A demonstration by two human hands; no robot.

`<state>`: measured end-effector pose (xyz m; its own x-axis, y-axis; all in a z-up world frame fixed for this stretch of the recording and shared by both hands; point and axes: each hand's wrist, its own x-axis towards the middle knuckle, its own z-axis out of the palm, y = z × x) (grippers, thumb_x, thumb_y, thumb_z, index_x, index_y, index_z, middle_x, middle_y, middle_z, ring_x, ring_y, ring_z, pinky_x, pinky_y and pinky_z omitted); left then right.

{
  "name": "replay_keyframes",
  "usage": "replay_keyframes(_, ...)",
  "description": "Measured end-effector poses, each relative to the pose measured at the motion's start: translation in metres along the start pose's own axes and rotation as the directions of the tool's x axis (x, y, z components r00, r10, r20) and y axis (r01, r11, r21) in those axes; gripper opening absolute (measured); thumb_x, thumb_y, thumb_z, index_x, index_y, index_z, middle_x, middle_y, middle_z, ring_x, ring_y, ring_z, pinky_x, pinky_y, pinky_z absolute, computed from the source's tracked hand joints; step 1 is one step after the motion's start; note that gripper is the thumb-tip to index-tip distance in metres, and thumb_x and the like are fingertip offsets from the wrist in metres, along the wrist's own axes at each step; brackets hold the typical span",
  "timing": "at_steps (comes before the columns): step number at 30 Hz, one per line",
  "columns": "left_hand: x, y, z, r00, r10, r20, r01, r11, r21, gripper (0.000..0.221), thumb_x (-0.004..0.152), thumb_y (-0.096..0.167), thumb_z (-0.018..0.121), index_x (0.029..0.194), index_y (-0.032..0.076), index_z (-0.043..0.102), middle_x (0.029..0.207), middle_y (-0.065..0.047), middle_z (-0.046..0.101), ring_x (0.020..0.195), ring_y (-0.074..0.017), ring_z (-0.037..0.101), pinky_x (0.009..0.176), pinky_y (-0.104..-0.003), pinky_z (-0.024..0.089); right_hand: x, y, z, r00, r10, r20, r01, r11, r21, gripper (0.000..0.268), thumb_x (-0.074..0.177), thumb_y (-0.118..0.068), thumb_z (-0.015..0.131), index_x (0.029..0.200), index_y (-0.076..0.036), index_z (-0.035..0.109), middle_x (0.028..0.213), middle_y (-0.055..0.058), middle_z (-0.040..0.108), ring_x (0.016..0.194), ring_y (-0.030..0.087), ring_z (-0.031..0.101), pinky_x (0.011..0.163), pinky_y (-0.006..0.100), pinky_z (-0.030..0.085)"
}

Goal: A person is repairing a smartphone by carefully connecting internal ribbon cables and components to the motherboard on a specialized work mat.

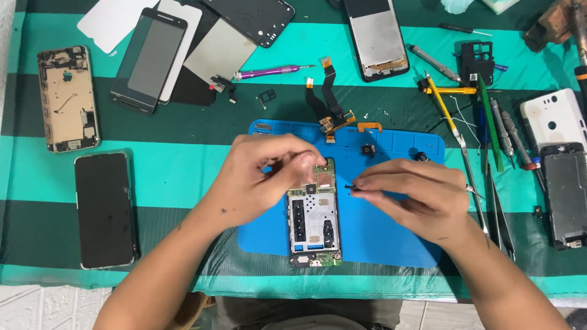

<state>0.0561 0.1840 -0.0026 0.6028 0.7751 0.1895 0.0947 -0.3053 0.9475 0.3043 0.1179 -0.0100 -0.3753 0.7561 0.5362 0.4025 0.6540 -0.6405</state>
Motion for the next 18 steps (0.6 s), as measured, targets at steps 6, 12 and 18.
replay_keyframes(6, 0.001, -0.001, -0.008, 0.997, -0.016, 0.073, -0.001, 0.974, 0.227, 0.02, 0.104, 0.019, 0.06, 0.09, 0.01, 0.073, 0.067, 0.0, 0.065, 0.058, -0.0121, 0.049, 0.054, -0.032, 0.036, 0.0, 0.006, -0.007, 0.991, 0.091, 0.1, -0.097, 0.993, 0.06, 0.012, 0.095, -0.003, 0.065, 0.095, 0.0, 0.076, 0.102, 0.02, 0.073, 0.091, 0.027, 0.078, 0.079, 0.03, 0.066)
replay_keyframes(12, -0.005, -0.024, -0.003, 0.968, -0.093, 0.234, -0.05, 0.841, 0.539, 0.018, 0.102, 0.03, 0.06, 0.105, 0.016, 0.071, 0.089, 0.0, 0.072, 0.071, -0.021, 0.065, 0.048, -0.041, 0.046, -0.004, 0.009, -0.005, 0.963, 0.198, 0.181, -0.201, 0.98, -0.005, 0.016, 0.094, -0.007, 0.072, 0.11, -0.005, 0.074, 0.105, 0.014, 0.073, 0.082, 0.021, 0.071, 0.066, 0.028, 0.06)
replay_keyframes(18, -0.005, -0.028, -0.004, 0.954, -0.158, 0.255, -0.038, 0.779, 0.626, 0.027, 0.102, 0.036, 0.06, 0.115, 0.014, 0.068, 0.095, -0.003, 0.066, 0.077, -0.026, 0.063, 0.046, -0.046, 0.048, -0.001, 0.01, -0.007, 0.945, 0.204, 0.254, -0.206, 0.978, -0.019, 0.012, 0.094, -0.009, 0.07, 0.104, -0.008, 0.077, 0.102, 0.01, 0.072, 0.077, 0.017, 0.07, 0.06, 0.027, 0.055)
